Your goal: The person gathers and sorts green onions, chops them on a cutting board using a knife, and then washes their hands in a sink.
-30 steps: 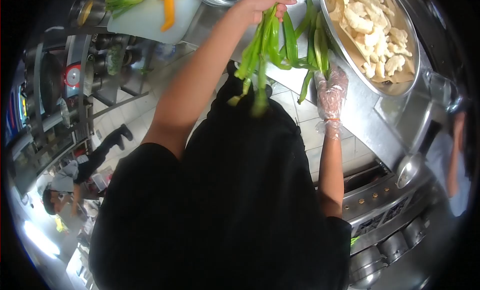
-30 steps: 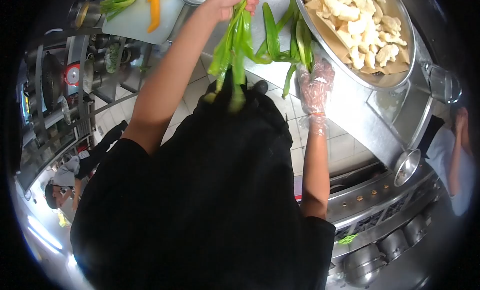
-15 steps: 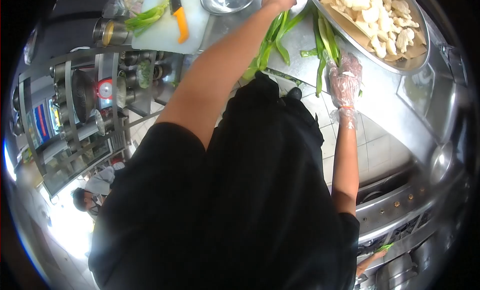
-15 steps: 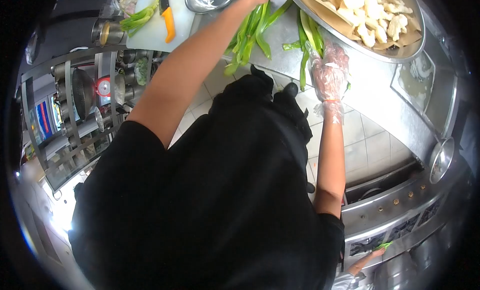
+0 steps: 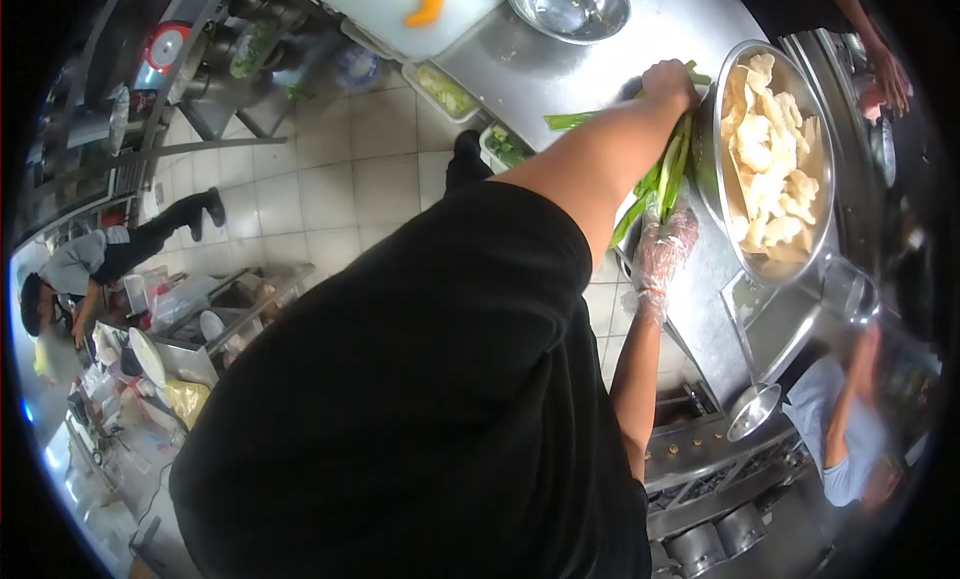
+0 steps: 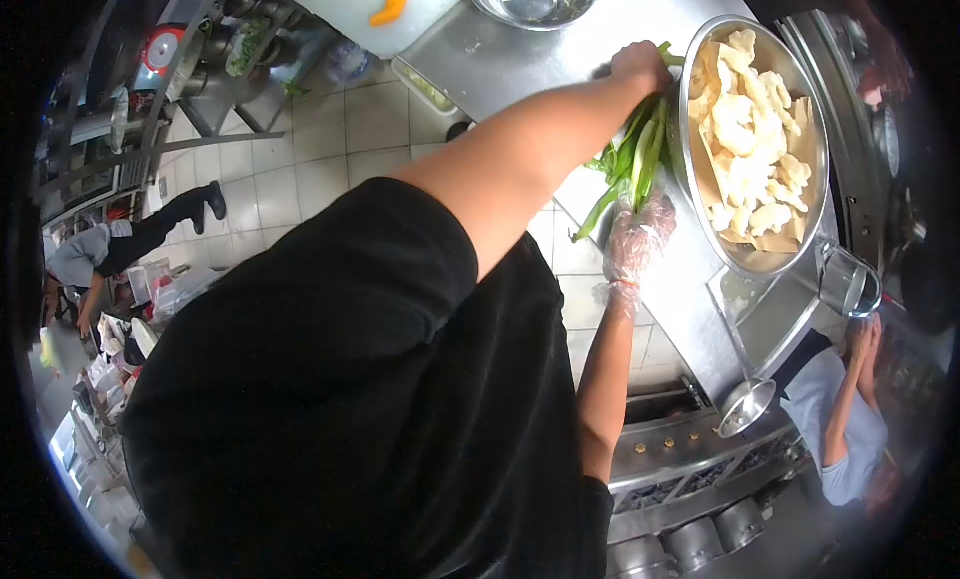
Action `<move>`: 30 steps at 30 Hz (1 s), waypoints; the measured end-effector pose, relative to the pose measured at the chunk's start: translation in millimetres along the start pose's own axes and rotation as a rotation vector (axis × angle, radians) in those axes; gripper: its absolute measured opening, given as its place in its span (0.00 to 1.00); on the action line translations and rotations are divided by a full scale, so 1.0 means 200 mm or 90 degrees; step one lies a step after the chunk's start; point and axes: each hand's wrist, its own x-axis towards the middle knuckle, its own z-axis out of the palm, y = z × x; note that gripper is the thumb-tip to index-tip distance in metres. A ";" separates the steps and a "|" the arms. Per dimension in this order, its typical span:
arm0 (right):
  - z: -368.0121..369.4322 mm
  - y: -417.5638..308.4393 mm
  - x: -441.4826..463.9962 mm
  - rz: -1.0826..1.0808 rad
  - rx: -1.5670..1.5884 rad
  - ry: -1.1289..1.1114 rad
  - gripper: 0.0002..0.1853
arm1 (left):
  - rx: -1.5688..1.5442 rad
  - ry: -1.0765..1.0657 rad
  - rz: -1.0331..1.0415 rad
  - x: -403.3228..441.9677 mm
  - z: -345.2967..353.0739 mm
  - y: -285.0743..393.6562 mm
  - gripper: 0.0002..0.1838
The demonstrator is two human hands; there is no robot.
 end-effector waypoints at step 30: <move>0.09 -0.37 0.44 0.043 0.451 0.099 0.13 | -0.642 -0.216 -0.019 -0.24 -0.54 -0.43 0.12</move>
